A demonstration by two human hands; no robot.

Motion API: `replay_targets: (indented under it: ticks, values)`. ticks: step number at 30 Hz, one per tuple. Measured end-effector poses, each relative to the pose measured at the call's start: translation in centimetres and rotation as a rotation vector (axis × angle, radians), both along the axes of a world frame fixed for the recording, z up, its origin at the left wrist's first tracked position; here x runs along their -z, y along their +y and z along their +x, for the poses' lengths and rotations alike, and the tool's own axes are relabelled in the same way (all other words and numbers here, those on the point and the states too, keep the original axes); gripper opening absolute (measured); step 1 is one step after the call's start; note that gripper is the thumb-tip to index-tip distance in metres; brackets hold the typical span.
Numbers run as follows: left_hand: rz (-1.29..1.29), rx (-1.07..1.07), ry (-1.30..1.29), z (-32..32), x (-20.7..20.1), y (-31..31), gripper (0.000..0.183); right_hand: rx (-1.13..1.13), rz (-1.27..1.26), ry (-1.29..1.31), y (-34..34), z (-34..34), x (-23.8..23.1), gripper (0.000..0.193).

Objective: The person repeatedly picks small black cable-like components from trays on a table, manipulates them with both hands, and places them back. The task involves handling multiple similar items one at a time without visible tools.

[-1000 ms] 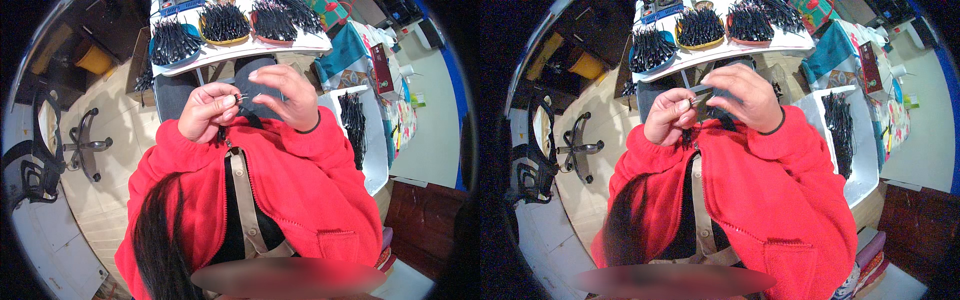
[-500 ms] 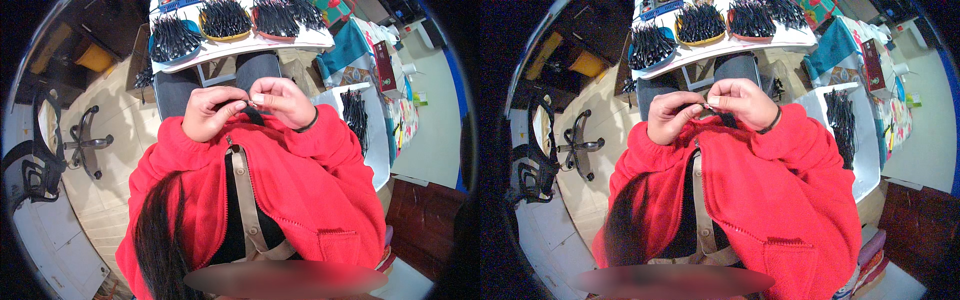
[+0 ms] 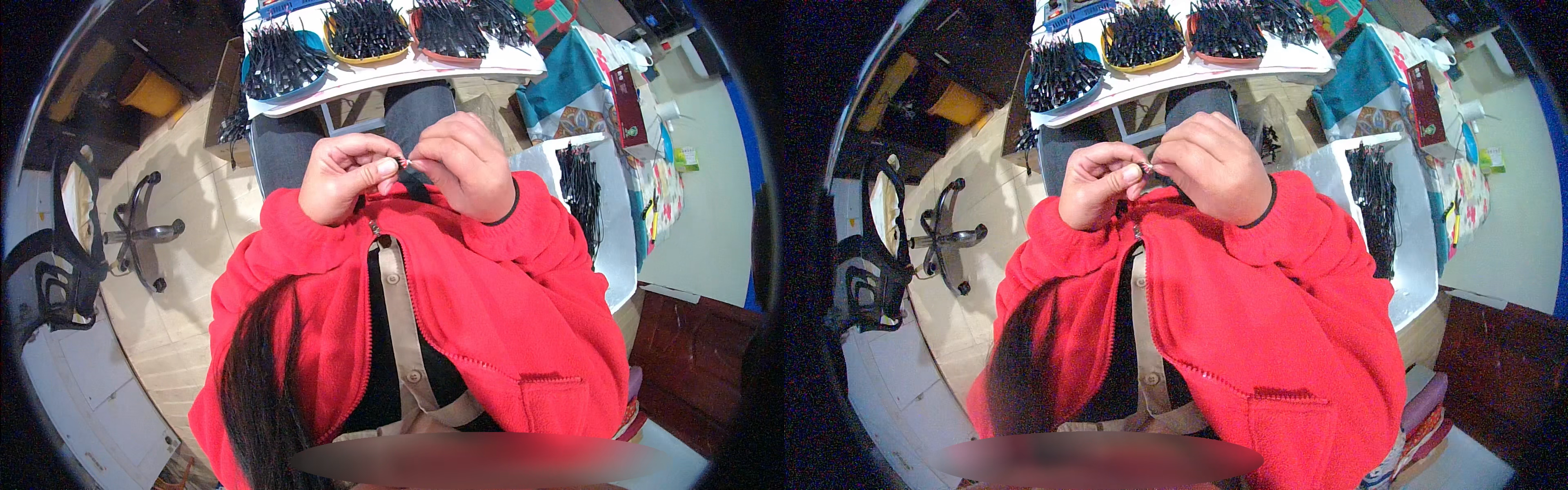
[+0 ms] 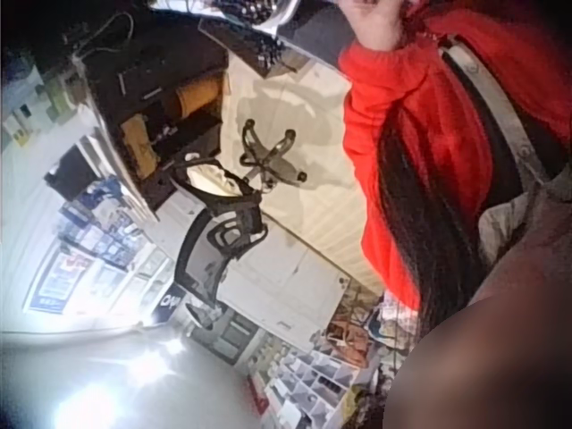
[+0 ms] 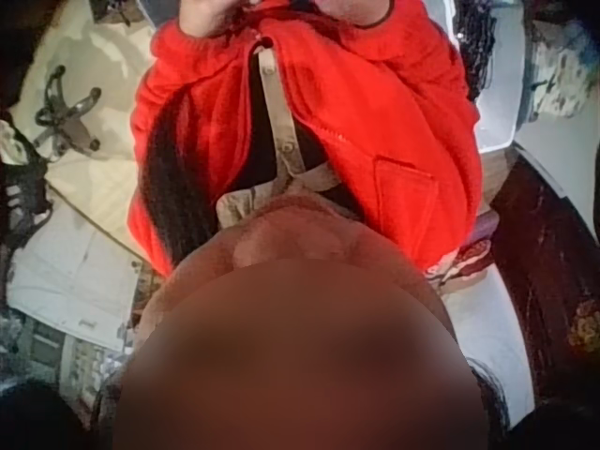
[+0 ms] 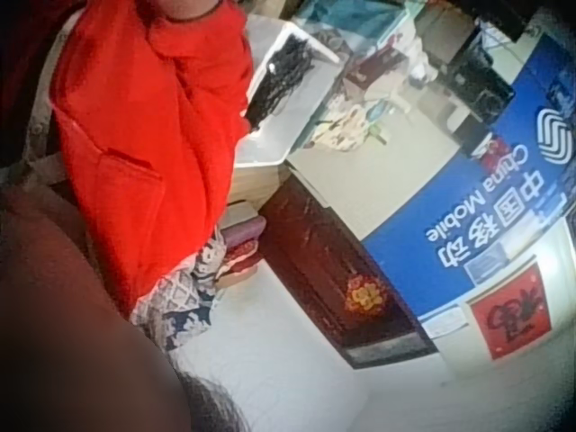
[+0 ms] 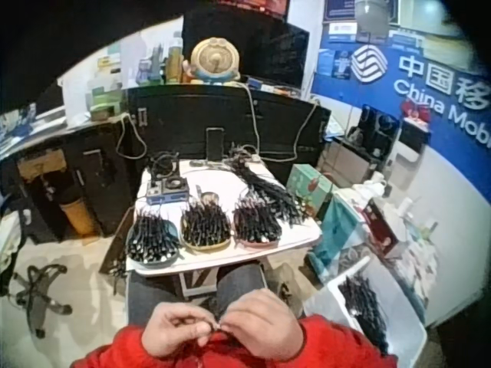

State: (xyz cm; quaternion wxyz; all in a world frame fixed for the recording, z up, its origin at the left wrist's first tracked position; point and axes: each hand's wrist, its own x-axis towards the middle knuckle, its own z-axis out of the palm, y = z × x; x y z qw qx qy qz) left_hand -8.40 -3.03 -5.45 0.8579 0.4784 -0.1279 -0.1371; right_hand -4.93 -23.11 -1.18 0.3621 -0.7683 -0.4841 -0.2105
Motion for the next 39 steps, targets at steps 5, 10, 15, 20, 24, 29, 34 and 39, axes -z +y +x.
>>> replay_targets:
  ticks: [5, 10, 15, 20, 24, 29, 34, 39]
  values:
    - [0.296, -0.141, -0.236, -0.4, -0.3, -0.4, 0.012, -0.192, 0.311, 1.445, -0.4, -0.6, 0.6, 0.012]
    - [0.012, -0.026, -0.014, -0.1, -0.8, 0.2, 0.011, -0.287, 0.303, 1.367, -0.7, -0.3, -0.1, 0.016]
    - [-0.346, 0.18, 0.177, 0.3, -1.9, 0.0, 0.015, -0.142, 0.23, 0.373, -0.3, 0.9, -1.4, 0.02]
    - [-0.478, 0.326, 0.264, 0.5, -3.2, -0.7, 0.017, -0.233, 0.278, 0.083, 0.6, 1.7, -2.7, 0.022]
    - [-0.486, 0.34, 0.293, 1.2, -4.0, -0.6, 0.016, -0.156, 0.264, 0.089, 0.8, 1.6, -3.6, 0.016]
    - [-0.08, 0.104, 0.042, 2.8, -5.1, 0.9, 0.016, -0.225, 0.442, 0.523, 2.0, 2.3, -2.8, 0.007]
    - [0.11, 0.001, -0.001, 4.5, -5.9, 2.2, 0.017, -0.262, 0.385, 0.634, 2.1, 5.2, -2.4, 0.017]
    - [0.182, -0.007, -0.01, 6.7, -6.3, 2.9, 0.017, -0.231, 0.312, 0.45, 2.7, 7.9, -2.4, 0.013]
